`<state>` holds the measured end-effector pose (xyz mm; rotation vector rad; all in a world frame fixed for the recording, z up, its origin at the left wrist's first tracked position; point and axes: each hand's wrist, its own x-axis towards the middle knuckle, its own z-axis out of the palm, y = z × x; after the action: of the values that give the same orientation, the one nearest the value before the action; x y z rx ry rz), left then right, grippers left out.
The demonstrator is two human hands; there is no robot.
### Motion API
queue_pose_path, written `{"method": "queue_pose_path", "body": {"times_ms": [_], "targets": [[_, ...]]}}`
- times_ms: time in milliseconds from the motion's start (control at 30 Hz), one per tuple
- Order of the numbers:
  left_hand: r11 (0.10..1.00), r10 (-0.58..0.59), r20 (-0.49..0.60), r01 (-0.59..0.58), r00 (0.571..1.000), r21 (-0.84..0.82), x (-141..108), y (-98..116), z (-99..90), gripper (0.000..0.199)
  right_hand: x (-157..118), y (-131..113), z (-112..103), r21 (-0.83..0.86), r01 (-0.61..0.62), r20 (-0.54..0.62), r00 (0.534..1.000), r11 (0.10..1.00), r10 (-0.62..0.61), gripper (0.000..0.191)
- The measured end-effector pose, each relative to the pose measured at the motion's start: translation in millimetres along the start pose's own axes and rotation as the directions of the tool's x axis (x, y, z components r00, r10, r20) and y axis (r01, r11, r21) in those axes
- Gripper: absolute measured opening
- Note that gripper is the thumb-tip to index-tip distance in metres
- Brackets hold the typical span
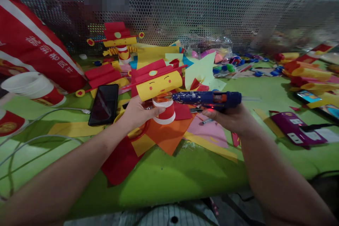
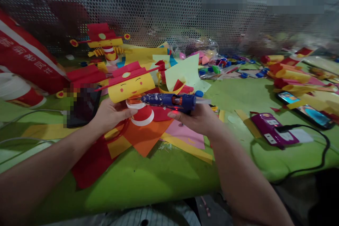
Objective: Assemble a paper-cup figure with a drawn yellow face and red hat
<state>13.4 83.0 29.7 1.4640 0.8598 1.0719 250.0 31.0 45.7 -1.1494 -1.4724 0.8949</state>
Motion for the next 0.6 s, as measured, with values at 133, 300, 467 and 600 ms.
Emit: {"method": "queue_pose_path", "body": {"times_ms": [133,300,467,600], "targets": [[1.000,-0.009,0.004,0.009,1.000,0.003,-0.2,-0.5,0.2,0.051,0.0,-0.7,0.7,0.037,-0.007,-0.007,1.000,0.999,0.007,0.020],[1.000,0.001,-0.009,-0.001,1.000,0.008,0.0,-0.8,-0.3,0.052,0.6,-3.7,2.7,0.041,-0.004,-0.019,1.000,0.999,0.005,0.020],[1.000,0.003,-0.006,-0.003,1.000,0.012,-0.3,-0.8,-0.9,0.051,0.0,-3.3,1.4,0.028,-0.010,-0.023,1.000,1.000,0.010,0.019],[1.000,0.004,-0.003,-0.004,1.000,-0.002,-0.6,-0.2,-0.4,0.049,-0.4,-0.8,-2.3,-0.024,-0.026,-0.009,1.000,0.999,0.025,0.022]]}}
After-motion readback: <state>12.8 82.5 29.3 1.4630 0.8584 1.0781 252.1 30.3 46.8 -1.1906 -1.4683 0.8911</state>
